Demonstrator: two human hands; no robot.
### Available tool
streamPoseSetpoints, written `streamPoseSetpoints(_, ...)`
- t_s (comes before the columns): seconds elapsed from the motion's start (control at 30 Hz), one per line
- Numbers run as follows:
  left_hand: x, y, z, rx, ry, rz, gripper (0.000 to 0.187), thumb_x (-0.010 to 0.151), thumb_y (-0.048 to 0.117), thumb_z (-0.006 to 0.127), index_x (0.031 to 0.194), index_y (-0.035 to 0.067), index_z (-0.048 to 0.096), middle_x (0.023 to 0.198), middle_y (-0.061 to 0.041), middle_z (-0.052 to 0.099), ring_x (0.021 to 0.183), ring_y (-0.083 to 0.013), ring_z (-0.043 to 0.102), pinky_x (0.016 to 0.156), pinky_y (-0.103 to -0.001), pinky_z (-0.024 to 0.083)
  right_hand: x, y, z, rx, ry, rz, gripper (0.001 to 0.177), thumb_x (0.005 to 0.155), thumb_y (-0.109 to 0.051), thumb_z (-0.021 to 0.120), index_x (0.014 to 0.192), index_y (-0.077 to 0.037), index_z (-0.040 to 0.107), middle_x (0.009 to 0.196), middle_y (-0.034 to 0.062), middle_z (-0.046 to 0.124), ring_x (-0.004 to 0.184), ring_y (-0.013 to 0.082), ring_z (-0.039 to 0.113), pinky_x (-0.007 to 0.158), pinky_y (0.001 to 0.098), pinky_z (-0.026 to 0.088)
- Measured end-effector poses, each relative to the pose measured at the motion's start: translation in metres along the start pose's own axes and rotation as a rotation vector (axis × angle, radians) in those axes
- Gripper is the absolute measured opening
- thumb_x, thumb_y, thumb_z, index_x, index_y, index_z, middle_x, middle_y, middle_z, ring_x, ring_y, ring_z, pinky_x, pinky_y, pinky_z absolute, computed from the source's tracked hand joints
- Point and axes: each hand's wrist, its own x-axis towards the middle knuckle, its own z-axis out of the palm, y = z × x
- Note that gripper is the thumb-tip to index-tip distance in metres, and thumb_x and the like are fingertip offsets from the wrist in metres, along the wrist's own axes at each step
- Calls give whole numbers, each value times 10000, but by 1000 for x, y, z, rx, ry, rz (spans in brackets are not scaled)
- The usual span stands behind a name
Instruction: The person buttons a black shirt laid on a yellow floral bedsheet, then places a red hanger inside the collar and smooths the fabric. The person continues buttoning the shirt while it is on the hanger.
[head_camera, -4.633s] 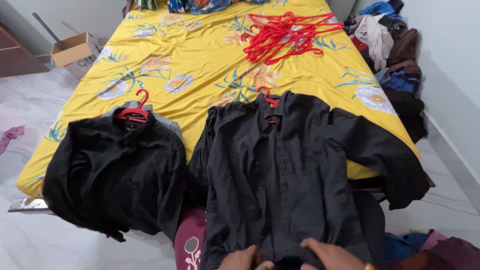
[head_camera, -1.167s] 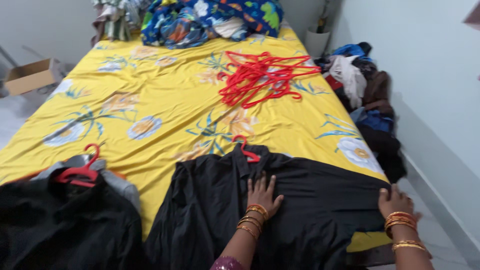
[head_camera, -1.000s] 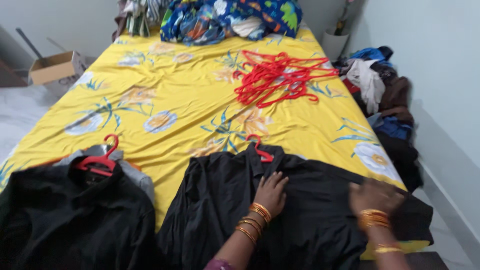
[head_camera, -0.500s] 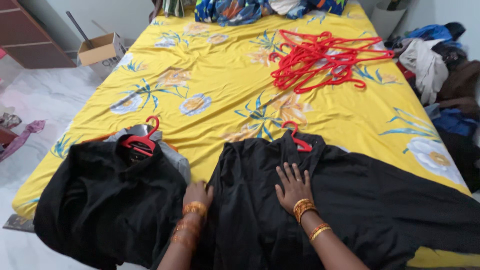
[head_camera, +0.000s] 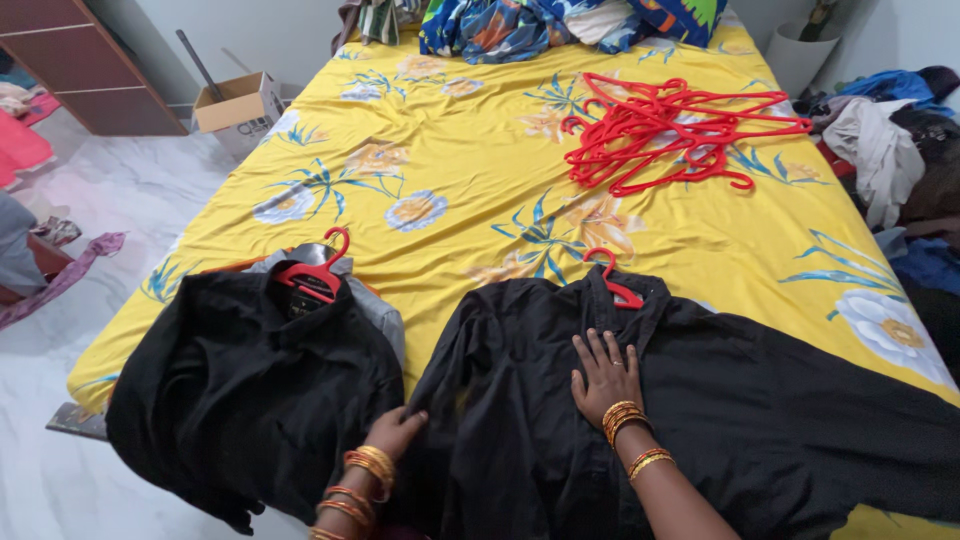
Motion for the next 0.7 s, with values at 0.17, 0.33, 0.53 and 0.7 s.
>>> streamPoseSetpoints(0.17, -56, 58, -87, -627, -143, -82, 514, 828, 267, 749, 1229, -43, 660, 1047, -142, 759, 855, -213, 729, 791, -359, 590, -2, 0, 4, 14, 65, -6, 651, 896, -406, 520, 1519, -259, 406, 1601, 40, 377, 1495, 293, 304, 1207, 589, 207)
streamPoseSetpoints(0.33, -68, 117, -169, 203, -20, 383, 602, 697, 110, 776, 1277, 104, 615, 1160, -113, 726, 1068, -250, 689, 930, -359, 552, -2, 1, 6, 22, 74, -11, 666, 887, -403, 533, 1521, -248, 405, 1598, 53, 374, 1491, 292, 296, 1202, 589, 197)
streamPoseSetpoints(0.53, -60, 189, -221, 895, 606, 384, 225, 875, 123, 643, 1075, 164, 737, 1090, -136, 733, 1054, -365, 680, 922, -474, 550, -4, 1, 4, 42, 56, -5, 672, 885, -397, 535, 1525, -249, 394, 1601, 51, 368, 1499, 283, 285, 1206, 586, 187)
streamPoseSetpoints(0.7, -5, 216, -272, 879, 640, 122, 342, 1000, 382, 595, 1109, 101, 758, 1106, -221, 742, 1059, -421, 684, 910, -529, 534, -5, 1, 3, 47, 78, -5, 669, 887, -389, 536, 1526, -248, 396, 1602, 55, 368, 1500, 284, 283, 1212, 581, 176)
